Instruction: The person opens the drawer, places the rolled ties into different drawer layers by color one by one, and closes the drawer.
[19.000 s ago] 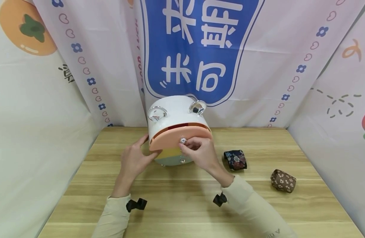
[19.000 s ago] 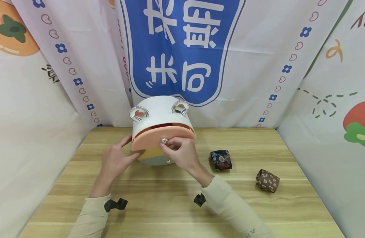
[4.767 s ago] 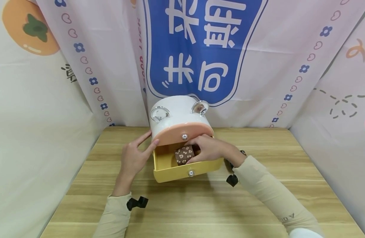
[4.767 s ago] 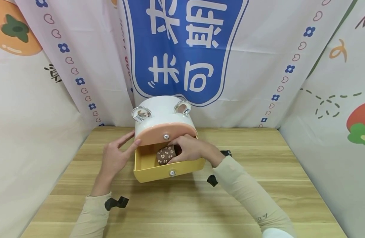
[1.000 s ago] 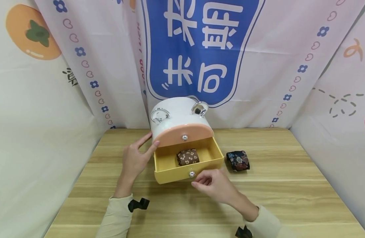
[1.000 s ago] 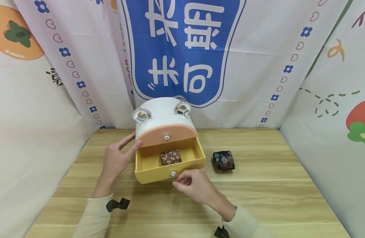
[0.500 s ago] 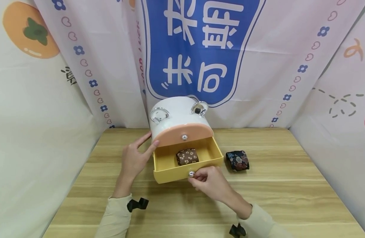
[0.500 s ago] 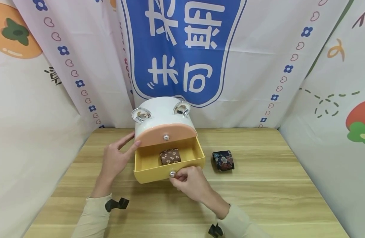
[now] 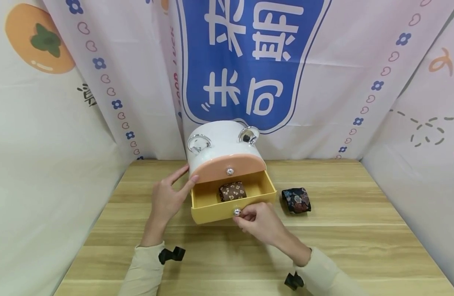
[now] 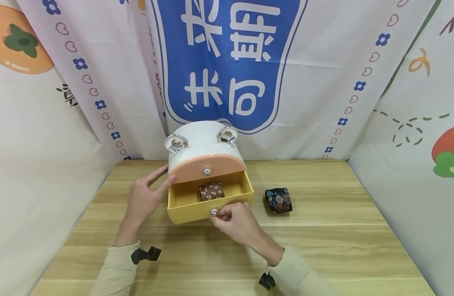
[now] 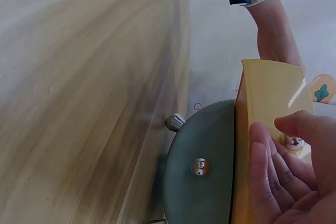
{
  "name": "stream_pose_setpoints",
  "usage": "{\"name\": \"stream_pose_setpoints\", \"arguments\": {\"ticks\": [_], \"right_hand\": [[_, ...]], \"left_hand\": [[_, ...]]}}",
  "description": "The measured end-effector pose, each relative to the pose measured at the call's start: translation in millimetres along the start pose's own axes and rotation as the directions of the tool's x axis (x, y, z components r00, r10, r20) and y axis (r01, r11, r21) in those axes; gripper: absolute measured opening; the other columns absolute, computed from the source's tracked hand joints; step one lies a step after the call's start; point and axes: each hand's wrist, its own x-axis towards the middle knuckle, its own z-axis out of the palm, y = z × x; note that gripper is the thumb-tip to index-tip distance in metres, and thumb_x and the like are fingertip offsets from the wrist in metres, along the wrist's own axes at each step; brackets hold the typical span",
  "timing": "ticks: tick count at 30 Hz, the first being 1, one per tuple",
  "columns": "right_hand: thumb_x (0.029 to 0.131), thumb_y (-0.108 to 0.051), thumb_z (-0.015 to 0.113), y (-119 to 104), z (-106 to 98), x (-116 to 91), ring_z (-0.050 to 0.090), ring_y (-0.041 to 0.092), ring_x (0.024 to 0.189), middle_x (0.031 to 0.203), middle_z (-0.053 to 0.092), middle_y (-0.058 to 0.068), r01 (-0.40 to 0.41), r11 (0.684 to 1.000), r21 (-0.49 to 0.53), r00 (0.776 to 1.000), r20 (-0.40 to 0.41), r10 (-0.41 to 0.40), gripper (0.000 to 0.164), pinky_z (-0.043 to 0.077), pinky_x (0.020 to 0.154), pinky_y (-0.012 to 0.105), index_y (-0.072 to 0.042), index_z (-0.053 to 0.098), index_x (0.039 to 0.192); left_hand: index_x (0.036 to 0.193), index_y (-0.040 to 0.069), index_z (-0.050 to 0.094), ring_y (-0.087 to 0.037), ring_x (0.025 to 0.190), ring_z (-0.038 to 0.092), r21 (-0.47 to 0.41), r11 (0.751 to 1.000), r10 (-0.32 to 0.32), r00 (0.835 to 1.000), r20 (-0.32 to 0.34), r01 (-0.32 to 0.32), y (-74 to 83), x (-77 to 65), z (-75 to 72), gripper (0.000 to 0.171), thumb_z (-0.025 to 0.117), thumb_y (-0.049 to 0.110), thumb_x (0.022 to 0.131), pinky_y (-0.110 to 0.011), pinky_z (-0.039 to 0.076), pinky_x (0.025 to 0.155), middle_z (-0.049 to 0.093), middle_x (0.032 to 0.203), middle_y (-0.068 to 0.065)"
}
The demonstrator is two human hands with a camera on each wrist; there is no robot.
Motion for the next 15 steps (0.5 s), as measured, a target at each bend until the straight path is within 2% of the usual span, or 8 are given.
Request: {"name": "stream_pose_setpoints", "arguments": {"ticks": [10, 15], "right_hand": [[0.085, -0.03, 0.073, 5.0, 1.2, 12.1, 0.065, 0.008, 0.052, 0.066, 0.07, -0.01, 0.064, 0.995, -0.072, 0.997, -0.032, -0.066, 0.011, 0.052, 0.05, 0.02, -0.022, 0.075, 0.079], [0.085, -0.03, 0.073, 8.4, 1.7, 17.4, 0.061, 0.0, 0.052, 0.068, 0.071, -0.011, 0.097, 0.99, -0.105, 0.993, -0.052, -0.103, 0.011, 0.052, 0.051, 0.019, -0.022, 0.075, 0.078]], "left_hand": [[0.127, 0.03, 0.063, -0.008, 0.038, 0.03, 0.002, 1.0, 0.018, 1.0, -0.009, -0.018, 2.2, 0.4, -0.1, 0.05, 0.065, 0.057, 0.085, -0.027, 0.042, 0.058, 0.065, 0.129, -0.003], [0.127, 0.03, 0.064, -0.007, 0.038, 0.029, 0.003, 1.0, 0.024, 1.0, -0.016, -0.024, 1.6, 0.1, 0.5, 0.049, 0.067, 0.055, 0.085, -0.026, 0.04, 0.054, 0.065, 0.129, -0.004]]}}
